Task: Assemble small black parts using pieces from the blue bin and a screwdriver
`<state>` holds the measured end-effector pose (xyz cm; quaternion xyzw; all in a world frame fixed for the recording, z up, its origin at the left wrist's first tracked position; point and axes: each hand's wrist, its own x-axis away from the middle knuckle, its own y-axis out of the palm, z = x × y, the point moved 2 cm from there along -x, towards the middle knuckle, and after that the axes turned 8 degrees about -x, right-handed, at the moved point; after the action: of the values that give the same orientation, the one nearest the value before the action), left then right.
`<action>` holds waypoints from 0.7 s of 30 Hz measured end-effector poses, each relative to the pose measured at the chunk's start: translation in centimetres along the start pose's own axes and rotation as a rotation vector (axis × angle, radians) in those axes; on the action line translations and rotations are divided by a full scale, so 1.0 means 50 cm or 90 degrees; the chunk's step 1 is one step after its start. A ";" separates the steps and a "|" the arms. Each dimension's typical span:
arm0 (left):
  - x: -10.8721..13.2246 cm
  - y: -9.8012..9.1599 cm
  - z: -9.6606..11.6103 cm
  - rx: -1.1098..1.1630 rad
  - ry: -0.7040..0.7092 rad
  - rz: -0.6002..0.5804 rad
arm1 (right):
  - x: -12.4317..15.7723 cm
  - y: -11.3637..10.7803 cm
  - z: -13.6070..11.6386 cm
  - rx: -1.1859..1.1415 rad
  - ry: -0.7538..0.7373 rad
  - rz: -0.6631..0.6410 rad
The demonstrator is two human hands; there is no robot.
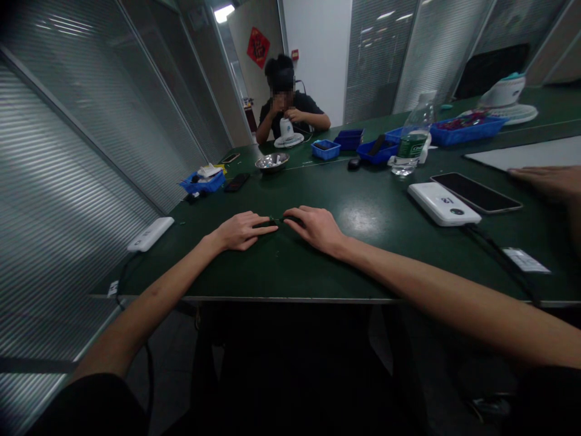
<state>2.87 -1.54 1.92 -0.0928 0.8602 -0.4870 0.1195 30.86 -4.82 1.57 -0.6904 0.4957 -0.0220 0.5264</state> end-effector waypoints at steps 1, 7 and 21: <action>0.000 0.001 0.000 0.004 -0.002 0.003 | 0.000 0.000 -0.001 0.000 0.001 0.002; 0.000 -0.002 0.001 0.025 -0.012 0.013 | -0.002 -0.003 -0.002 -0.005 0.013 0.010; 0.001 0.026 -0.013 0.165 -0.164 0.105 | 0.001 -0.017 0.005 0.020 0.068 0.041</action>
<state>2.57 -0.37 1.11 -0.0679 0.7725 -0.5664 0.2789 31.58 -4.72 2.07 -0.6636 0.5447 -0.0492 0.5104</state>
